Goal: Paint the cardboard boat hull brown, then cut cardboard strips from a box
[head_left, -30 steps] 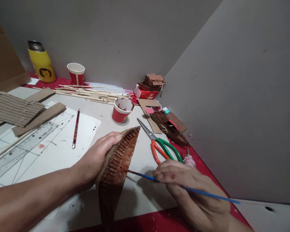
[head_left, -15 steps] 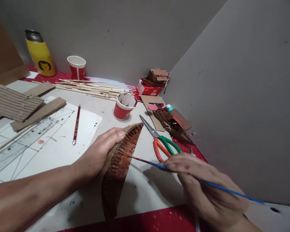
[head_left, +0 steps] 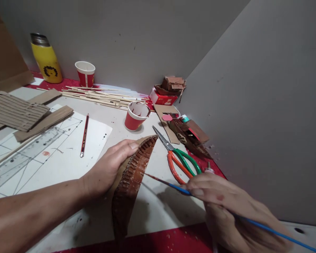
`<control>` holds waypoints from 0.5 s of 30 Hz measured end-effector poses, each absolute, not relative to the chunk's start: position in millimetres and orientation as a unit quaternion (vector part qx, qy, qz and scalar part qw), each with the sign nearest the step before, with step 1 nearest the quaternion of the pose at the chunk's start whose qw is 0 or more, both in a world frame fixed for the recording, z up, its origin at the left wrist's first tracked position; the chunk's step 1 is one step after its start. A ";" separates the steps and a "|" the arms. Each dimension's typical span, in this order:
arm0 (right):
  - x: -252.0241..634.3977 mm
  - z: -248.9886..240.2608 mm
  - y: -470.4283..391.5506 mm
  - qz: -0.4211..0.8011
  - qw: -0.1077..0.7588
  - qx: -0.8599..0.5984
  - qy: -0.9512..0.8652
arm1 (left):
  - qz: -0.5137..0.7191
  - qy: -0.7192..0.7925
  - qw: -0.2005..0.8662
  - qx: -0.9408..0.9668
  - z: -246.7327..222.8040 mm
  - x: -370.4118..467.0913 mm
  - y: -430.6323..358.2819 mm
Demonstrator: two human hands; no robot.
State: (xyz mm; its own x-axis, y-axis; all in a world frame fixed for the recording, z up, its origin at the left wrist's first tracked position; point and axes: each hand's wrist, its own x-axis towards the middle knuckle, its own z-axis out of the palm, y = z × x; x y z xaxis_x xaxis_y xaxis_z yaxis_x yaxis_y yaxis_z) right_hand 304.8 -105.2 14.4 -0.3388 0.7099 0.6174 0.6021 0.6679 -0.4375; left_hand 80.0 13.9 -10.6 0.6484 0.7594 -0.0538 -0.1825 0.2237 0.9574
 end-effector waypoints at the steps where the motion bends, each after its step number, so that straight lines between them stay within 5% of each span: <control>1: 302.5 14.5 -103.5 0.065 0.414 -0.401 -0.815 | 0.319 0.270 0.733 0.536 -10.4 80.1 13.9; 15: 286.6 10.6 -93.4 0.087 0.400 -0.387 -0.826 | 0.308 0.278 0.738 0.532 -9.0 79.0 10.9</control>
